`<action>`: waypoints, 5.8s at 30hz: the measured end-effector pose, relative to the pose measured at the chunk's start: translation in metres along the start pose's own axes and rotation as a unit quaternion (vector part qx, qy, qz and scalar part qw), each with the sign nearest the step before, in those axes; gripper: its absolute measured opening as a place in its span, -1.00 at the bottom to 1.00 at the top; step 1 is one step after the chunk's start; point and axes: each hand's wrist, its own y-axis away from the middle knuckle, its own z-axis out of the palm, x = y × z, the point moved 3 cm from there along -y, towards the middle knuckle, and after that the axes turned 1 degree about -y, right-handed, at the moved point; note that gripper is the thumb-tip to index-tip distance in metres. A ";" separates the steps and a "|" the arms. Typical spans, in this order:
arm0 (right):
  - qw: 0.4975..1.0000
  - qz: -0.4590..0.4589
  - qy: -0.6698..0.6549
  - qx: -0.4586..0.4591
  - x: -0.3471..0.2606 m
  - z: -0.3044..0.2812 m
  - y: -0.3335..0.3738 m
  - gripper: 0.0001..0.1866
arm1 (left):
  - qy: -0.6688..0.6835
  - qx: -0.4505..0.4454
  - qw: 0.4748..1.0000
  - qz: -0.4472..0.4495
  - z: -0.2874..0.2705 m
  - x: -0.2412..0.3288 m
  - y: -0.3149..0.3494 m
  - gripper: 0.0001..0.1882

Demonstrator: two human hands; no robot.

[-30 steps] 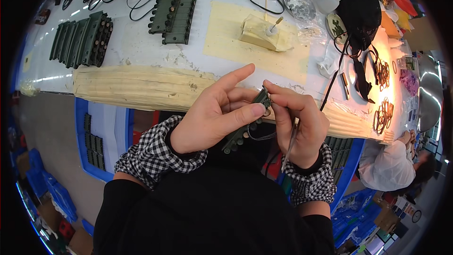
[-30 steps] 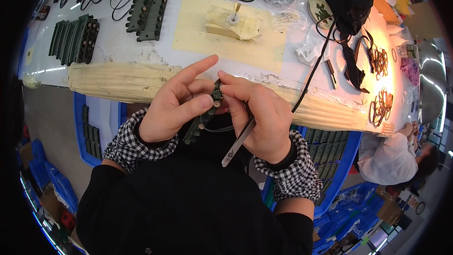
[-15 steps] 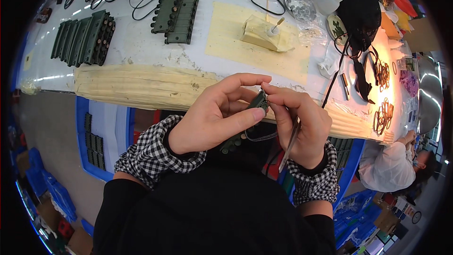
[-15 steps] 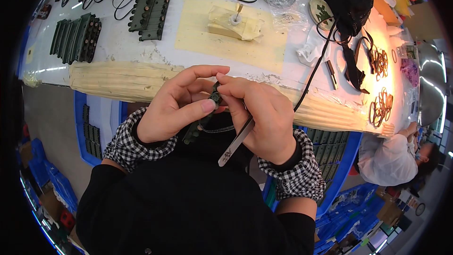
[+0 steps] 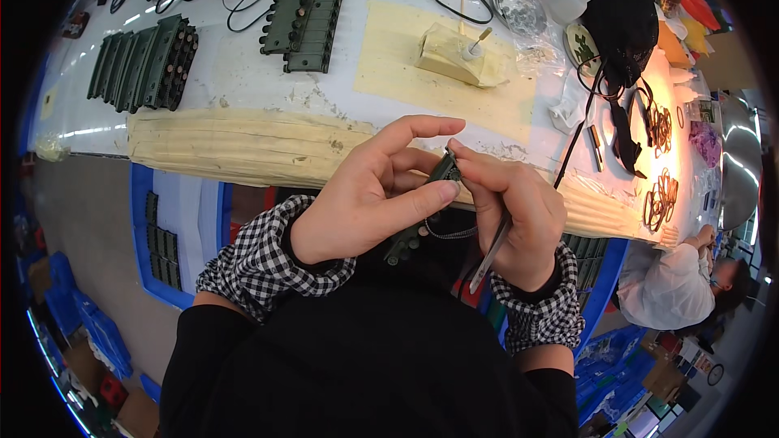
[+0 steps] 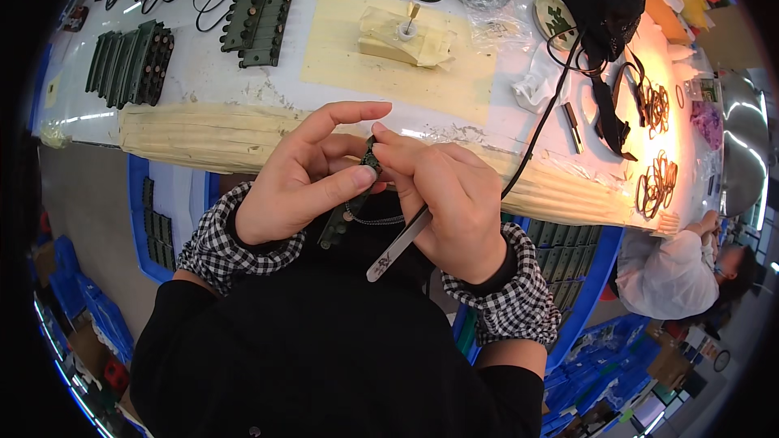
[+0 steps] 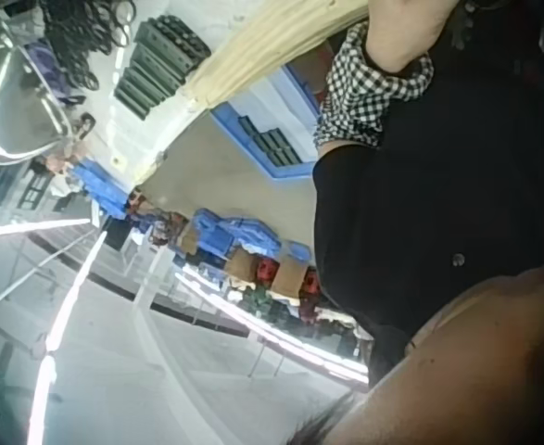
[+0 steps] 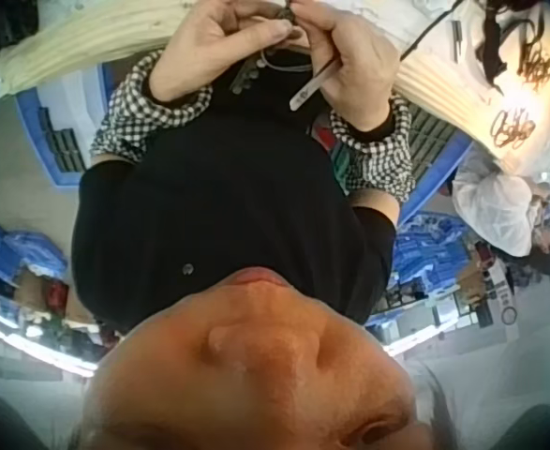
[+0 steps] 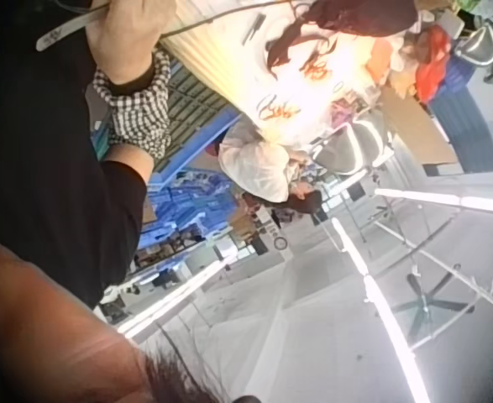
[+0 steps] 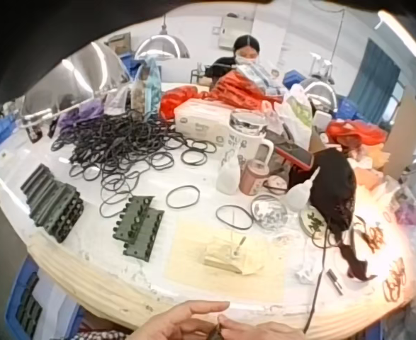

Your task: Assembling small green plastic tank tracks for toy vehicles using a fine-tipped tool.

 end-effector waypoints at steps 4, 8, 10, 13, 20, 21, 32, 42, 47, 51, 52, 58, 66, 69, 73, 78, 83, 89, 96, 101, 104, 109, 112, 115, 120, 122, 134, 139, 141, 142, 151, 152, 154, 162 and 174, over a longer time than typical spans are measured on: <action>0.998 0.031 -0.031 0.036 0.002 0.004 0.005 -0.86 | -0.002 0.021 1.000 0.015 0.001 0.000 -0.001 -0.45; 0.980 0.156 -0.107 0.063 -0.002 0.005 0.008 -0.89 | -0.001 0.027 0.999 0.024 0.001 0.002 -0.002 -0.50; 0.973 0.200 -0.110 0.043 -0.002 0.003 0.011 -0.89 | -0.006 0.031 0.999 0.027 -0.001 0.003 -0.001 -0.53; 0.984 0.137 -0.103 0.049 -0.004 0.004 0.006 -0.90 | -0.008 0.043 0.998 0.044 -0.002 0.002 -0.002 -0.56; 0.985 0.130 -0.102 0.060 0.001 0.005 0.008 -0.94 | 0.009 0.053 0.997 0.055 0.000 0.000 -0.003 -0.61; 0.984 0.129 -0.107 0.060 0.001 0.005 0.009 -0.94 | 0.011 0.052 0.997 0.049 0.000 0.001 -0.003 -0.61; 0.987 0.093 -0.122 0.036 0.001 0.000 0.000 -0.90 | -0.010 -0.006 1.000 0.014 -0.001 -0.003 -0.001 -0.60; 0.986 0.125 -0.077 0.082 -0.003 0.004 0.004 -0.93 | 0.014 -0.042 0.999 0.000 -0.003 -0.004 -0.001 -0.51; 0.978 0.139 -0.045 0.152 0.004 0.014 0.014 -0.94 | 0.041 -0.039 0.998 0.026 0.000 -0.010 -0.004 -0.51; 0.968 0.159 -0.039 0.188 0.005 0.021 0.017 -0.94 | 0.053 -0.022 0.998 0.031 0.002 -0.012 -0.004 -0.50; 0.966 0.164 -0.038 0.195 0.005 0.022 0.018 -0.95 | 0.062 -0.014 0.997 0.030 0.004 -0.012 -0.004 -0.52; 0.958 0.167 -0.043 0.228 0.005 0.025 0.019 -0.96 | 0.058 -0.015 0.998 0.027 0.003 -0.015 -0.005 -0.51; 0.955 0.180 -0.049 0.230 0.005 0.026 0.020 -0.96 | 0.061 -0.003 0.998 0.014 0.002 -0.016 -0.006 -0.54; 0.957 0.189 -0.066 0.209 0.007 0.025 0.023 -0.95 | 0.040 -0.005 0.999 0.019 -0.002 -0.014 -0.008 -0.56; 0.956 0.202 -0.154 0.145 0.003 0.018 0.019 -0.95 | 0.033 -0.053 0.997 -0.045 -0.010 0.000 -0.007 -0.57; 0.977 0.157 -0.099 0.108 -0.002 0.009 0.014 -0.91 | 0.047 -0.051 0.996 -0.054 -0.009 0.000 -0.006 -0.56; 0.986 0.144 -0.036 0.071 -0.006 0.003 0.013 -0.86 | 0.041 -0.042 0.998 -0.036 -0.008 0.000 -0.006 -0.56; 0.995 0.085 -0.026 0.044 -0.004 -0.001 0.007 -0.84 | 0.029 -0.031 0.999 -0.022 -0.007 0.001 -0.006 -0.55; 0.991 0.101 -0.069 0.056 0.000 0.004 0.010 -0.89 | 0.058 0.008 0.998 -0.008 -0.002 -0.003 -0.005 -0.53; 0.981 0.140 -0.125 0.053 0.000 0.004 0.011 -0.95 | 0.031 -0.012 0.999 0.006 -0.004 -0.005 -0.005 -0.58; 0.977 0.150 -0.140 0.054 0.002 0.003 0.011 -0.94 | 0.023 -0.018 1.000 0.007 -0.004 -0.004 -0.005 -0.61; 0.979 0.167 -0.114 0.034 0.004 -0.001 0.014 -0.91 | 0.008 -0.026 1.000 0.016 -0.005 -0.007 -0.005 -0.62; 0.982 0.151 -0.109 0.030 0.002 -0.002 0.013 -0.89 | -0.013 -0.036 0.999 0.008 -0.005 -0.005 -0.004 -0.62; 0.985 0.151 -0.079 0.012 0.000 -0.005 0.012 -0.88 | -0.028 -0.039 0.999 0.000 -0.004 -0.002 -0.003 -0.61; 0.989 0.124 -0.074 0.010 0.000 -0.005 0.010 -0.88 | -0.018 -0.037 0.999 -0.012 -0.004 -0.004 -0.003 -0.60; 0.990 0.122 -0.068 0.006 -0.001 -0.006 0.010 -0.88 | -0.022 -0.035 0.999 -0.023 -0.004 -0.001 -0.002 -0.60; 0.994 0.102 0.004 -0.025 -0.006 -0.010 0.007 -0.89 | -0.033 -0.026 0.999 -0.027 -0.001 -0.006 -0.002 -0.64; 0.995 0.096 0.006 -0.012 -0.004 -0.007 0.011 -0.88 | 0.003 -0.025 0.999 -0.029 -0.002 -0.007 -0.002 -0.65; 0.996 0.092 0.006 -0.013 -0.004 -0.007 0.012 -0.87 | 0.010 -0.027 0.999 -0.025 -0.002 -0.008 -0.002 -0.65; 0.996 0.087 0.004 -0.011 -0.003 -0.007 0.012 -0.87 | 0.010 -0.027 0.999 -0.027 -0.002 -0.008 -0.002 -0.65; 0.998 0.056 0.005 0.022 -0.003 -0.002 0.016 -0.84 | 0.014 0.010 1.000 -0.009 0.000 -0.009 -0.001 -0.65; 0.998 0.061 0.005 0.027 -0.003 0.000 0.016 -0.84 | 0.016 0.014 1.000 -0.005 0.000 -0.009 -0.001 -0.65; 0.997 0.072 0.007 0.040 -0.005 0.001 0.016 -0.84 | 0.019 0.019 1.000 0.001 0.000 -0.009 -0.001 -0.65; 0.996 0.070 -0.014 0.054 -0.003 0.004 0.018 -0.83 | 0.011 0.013 1.000 0.000 0.000 -0.008 -0.001 -0.66; 0.997 0.062 -0.015 0.033 0.000 0.002 0.017 -0.87 | -0.010 -0.002 1.000 -0.016 0.000 -0.013 -0.001 -0.67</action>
